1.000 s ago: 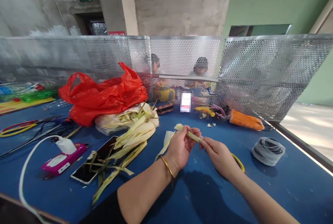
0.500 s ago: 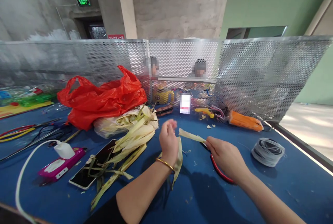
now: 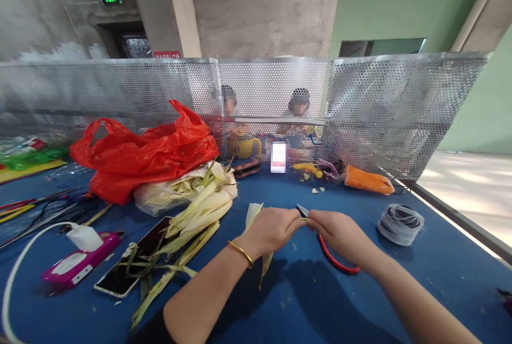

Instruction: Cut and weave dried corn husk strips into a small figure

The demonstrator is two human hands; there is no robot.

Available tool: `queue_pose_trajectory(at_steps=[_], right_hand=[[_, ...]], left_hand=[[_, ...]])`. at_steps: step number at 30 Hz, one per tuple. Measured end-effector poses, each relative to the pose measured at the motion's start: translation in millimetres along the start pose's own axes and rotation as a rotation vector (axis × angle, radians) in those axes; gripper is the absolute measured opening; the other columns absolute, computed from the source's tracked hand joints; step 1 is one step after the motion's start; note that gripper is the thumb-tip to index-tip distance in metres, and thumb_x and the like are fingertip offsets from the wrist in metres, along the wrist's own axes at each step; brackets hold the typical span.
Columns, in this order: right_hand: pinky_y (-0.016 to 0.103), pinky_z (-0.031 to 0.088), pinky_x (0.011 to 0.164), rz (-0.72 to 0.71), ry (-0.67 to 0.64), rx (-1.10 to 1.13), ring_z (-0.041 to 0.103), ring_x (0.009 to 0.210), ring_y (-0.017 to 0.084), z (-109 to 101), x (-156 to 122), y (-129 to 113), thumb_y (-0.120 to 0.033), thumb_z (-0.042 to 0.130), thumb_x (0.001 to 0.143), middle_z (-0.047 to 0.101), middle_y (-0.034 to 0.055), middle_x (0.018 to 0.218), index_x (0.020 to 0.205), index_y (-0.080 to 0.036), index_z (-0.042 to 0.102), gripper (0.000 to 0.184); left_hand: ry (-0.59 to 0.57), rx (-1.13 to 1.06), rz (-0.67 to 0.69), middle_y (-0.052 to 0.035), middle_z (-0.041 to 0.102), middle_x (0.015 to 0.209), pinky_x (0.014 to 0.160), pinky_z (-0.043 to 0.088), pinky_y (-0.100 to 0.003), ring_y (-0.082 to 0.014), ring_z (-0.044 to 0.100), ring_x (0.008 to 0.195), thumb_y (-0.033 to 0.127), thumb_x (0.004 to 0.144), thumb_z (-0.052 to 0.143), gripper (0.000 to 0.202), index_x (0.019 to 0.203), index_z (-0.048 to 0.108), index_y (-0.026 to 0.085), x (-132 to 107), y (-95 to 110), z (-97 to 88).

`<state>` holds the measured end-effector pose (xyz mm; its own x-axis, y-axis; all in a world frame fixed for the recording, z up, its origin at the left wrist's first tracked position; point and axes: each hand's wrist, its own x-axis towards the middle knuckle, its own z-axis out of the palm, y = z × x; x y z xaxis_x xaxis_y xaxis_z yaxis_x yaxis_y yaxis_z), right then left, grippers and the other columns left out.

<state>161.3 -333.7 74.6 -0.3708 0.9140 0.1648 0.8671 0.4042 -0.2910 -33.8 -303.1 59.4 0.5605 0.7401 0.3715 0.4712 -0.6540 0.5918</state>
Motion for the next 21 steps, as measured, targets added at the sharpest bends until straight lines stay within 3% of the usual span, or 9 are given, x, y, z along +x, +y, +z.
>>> queue_pose_trajectory(at_steps=[5,11,14,18,21], right_hand=[[0.023,0.030,0.058,-0.030,-0.004,0.082,0.052,0.062,0.014,-6.3,0.5,6.9,-0.030,0.034,0.095,0.060,-0.0008,0.067,0.074,-0.022,0.055,0.031],[0.024,0.030,0.060,-0.037,-0.018,0.014,0.055,0.068,0.016,8.0,1.5,-4.6,-0.027,0.034,0.094,0.064,0.0027,0.074,0.078,-0.021,0.058,0.030],[0.024,0.029,0.059,-0.015,-0.012,0.025,0.055,0.067,0.016,7.4,1.7,-2.9,-0.031,0.035,0.094,0.064,0.0029,0.073,0.077,-0.021,0.059,0.032],[0.023,0.031,0.057,0.017,-0.020,0.136,0.051,0.061,0.014,-3.7,3.1,13.4,-0.037,0.037,0.094,0.059,-0.0006,0.063,0.072,-0.021,0.059,0.035],[0.024,0.036,0.058,0.113,0.122,0.187,0.053,0.060,0.015,-14.0,3.5,26.9,-0.039,0.038,0.093,0.059,-0.0007,0.063,0.072,-0.021,0.060,0.036]], left_hand=[[-0.117,0.078,0.040,-0.0011,0.062,0.066,0.060,0.029,-0.024,-0.0177,0.054,0.061,0.039,0.092,0.043,0.032,0.073,0.065,0.025,1.1,-3.0,-15.8],[-0.141,0.055,0.026,-0.0041,0.067,0.083,0.063,0.033,-0.025,-0.0207,0.060,0.075,0.027,0.092,0.041,0.023,0.096,0.064,0.024,-3.9,2.5,0.6],[-0.106,0.114,-0.006,-0.0067,0.067,0.081,0.062,0.034,-0.027,-0.0221,0.059,0.073,0.031,0.093,0.037,0.029,0.090,0.064,0.022,-4.2,5.3,8.7],[-0.117,0.083,-0.037,-0.0037,0.066,0.078,0.065,0.034,-0.026,-0.0196,0.058,0.072,0.032,0.093,0.035,0.034,0.084,0.066,0.023,-1.9,6.7,4.3],[-0.143,-0.006,-0.116,-0.0004,0.062,0.071,0.063,0.033,-0.024,-0.0161,0.054,0.068,0.032,0.092,0.035,0.034,0.080,0.065,0.021,0.5,8.5,-3.3]])
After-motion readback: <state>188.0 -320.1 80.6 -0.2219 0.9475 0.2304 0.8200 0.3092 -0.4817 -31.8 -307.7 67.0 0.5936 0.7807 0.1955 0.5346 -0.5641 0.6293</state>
